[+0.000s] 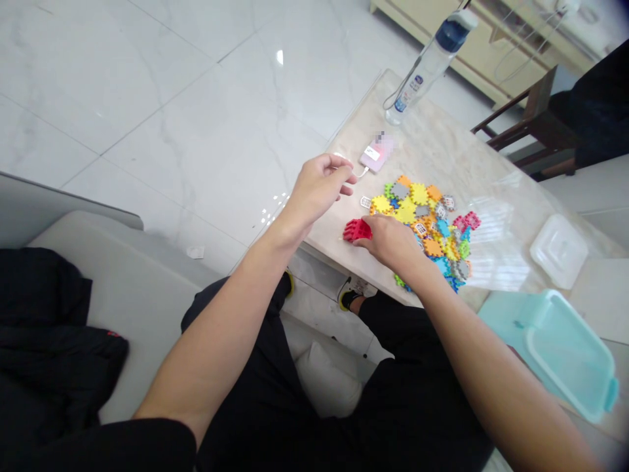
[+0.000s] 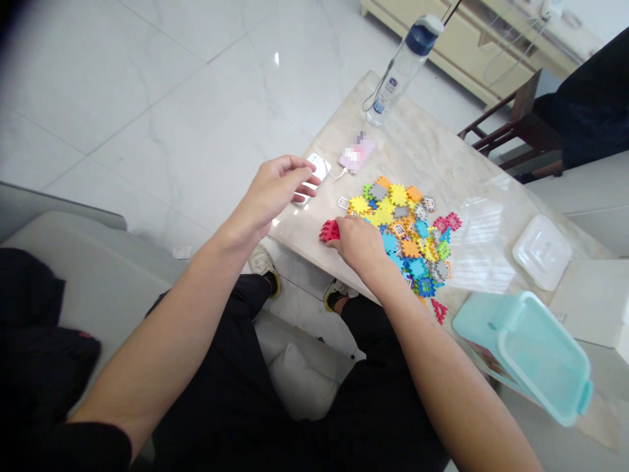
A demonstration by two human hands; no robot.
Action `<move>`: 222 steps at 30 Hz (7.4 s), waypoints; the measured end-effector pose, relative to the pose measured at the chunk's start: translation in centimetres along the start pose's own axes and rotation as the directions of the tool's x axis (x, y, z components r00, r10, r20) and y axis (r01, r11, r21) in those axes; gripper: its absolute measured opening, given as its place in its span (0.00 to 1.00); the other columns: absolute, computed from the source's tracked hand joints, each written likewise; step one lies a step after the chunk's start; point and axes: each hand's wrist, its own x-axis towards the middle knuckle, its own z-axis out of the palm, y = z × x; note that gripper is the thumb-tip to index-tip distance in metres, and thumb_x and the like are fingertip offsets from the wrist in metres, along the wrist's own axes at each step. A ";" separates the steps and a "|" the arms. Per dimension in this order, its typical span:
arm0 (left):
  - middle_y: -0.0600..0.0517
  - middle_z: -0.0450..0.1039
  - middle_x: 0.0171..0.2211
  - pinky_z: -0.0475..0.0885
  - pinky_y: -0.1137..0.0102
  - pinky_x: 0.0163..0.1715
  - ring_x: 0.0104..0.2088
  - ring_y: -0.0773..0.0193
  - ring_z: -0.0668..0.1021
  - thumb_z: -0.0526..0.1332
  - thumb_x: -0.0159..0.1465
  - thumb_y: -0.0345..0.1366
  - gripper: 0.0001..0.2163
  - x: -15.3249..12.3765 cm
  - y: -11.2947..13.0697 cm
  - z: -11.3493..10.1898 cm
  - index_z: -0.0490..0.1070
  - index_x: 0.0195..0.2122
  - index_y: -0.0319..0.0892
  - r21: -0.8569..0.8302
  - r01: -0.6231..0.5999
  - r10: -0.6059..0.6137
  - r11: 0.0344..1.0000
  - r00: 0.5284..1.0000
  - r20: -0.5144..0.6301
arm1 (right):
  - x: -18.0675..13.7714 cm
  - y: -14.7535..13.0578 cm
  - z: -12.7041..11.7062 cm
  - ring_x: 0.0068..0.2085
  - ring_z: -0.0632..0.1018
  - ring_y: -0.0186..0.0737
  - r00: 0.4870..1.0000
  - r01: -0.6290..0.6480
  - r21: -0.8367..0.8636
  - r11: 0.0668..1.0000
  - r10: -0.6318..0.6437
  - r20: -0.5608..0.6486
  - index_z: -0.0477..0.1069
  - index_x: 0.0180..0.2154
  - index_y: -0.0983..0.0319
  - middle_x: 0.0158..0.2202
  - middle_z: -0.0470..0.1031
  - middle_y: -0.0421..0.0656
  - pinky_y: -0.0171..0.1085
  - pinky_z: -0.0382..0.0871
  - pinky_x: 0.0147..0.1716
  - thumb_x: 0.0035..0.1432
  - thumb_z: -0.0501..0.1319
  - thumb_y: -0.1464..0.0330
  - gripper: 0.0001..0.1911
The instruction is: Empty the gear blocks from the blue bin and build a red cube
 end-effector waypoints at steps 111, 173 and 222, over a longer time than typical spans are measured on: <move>0.45 0.85 0.40 0.76 0.66 0.37 0.34 0.60 0.82 0.69 0.66 0.41 0.10 0.0 -0.6 9.7 0.78 0.44 0.42 -0.130 -0.111 0.127 0.985 0.984 0.122 | 2.1 31.6 5.5 0.39 0.82 0.43 0.806 -0.513 0.518 0.685 0.592 0.015 0.82 0.35 0.62 0.35 0.84 0.44 0.35 0.72 0.34 0.54 0.80 0.61 0.15; 0.44 0.87 0.41 0.80 0.63 0.42 0.42 0.53 0.85 0.76 0.61 0.50 0.18 -0.3 -2.5 6.8 0.86 0.45 0.42 -0.134 -0.107 0.133 0.985 0.969 0.207 | -2.2 5.7 -2.1 0.52 0.80 0.52 0.733 0.395 0.547 0.739 0.105 -0.672 0.83 0.59 0.49 0.53 0.75 0.49 0.57 0.79 0.58 0.76 0.65 0.61 0.14; 0.45 0.87 0.40 0.82 0.66 0.42 0.41 0.57 0.88 0.84 0.57 0.47 0.29 -0.9 -1.1 2.9 0.79 0.53 0.39 -0.489 0.120 0.110 0.864 0.902 0.417 | -3.7 3.2 -4.9 0.67 0.79 0.58 0.689 0.554 0.357 0.752 -0.173 -0.704 0.66 0.76 0.49 0.69 0.78 0.50 0.60 0.75 0.68 0.69 0.73 0.59 0.39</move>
